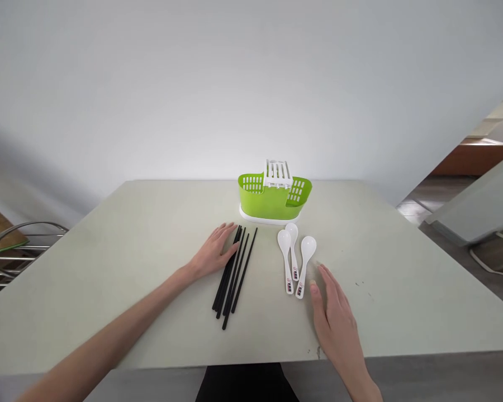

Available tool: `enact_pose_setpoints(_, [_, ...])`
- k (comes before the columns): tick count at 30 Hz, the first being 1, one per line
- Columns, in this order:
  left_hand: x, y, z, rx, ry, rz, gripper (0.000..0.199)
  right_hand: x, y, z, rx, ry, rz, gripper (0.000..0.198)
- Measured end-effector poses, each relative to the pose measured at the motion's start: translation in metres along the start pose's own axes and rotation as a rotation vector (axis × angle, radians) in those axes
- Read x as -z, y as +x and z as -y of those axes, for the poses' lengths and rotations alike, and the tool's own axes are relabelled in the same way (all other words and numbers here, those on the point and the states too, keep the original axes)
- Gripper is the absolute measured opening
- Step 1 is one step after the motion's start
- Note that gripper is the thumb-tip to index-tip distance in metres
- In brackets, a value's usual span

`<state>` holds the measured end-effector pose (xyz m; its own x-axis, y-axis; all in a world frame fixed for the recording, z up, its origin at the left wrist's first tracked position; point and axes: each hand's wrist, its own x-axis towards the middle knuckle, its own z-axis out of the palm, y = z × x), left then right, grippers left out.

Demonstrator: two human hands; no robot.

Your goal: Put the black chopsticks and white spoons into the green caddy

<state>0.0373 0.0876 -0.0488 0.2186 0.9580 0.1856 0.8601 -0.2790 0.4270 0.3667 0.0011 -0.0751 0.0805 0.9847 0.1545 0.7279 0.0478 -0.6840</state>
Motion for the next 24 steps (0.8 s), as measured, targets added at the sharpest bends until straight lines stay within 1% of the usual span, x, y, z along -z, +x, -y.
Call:
enact_pose_setpoints(2, [0.005,0.005,0.012,-0.031,0.021,0.021,0.071,0.000,0.000,0.001,-0.002,-0.010,0.000,0.060])
enact_pose_setpoints(5, [0.007,0.006,0.019,-0.068,0.042,0.021,0.072,0.000,-0.001,0.001,0.003,-0.023,-0.002,0.059])
enact_pose_setpoints(11, [0.005,0.002,0.019,-0.068,0.009,-0.025,0.066,-0.001,0.000,0.005,-0.045,0.001,0.010,0.061])
enact_pose_setpoints(18, [0.009,0.001,0.018,-0.111,-0.032,-0.062,0.053,-0.002,0.001,0.011,-0.112,-0.001,0.013,0.061])
enact_pose_setpoints(24, [0.014,0.001,0.017,-0.118,-0.097,-0.146,0.042,-0.001,0.002,0.013,-0.130,-0.001,0.006,0.062])
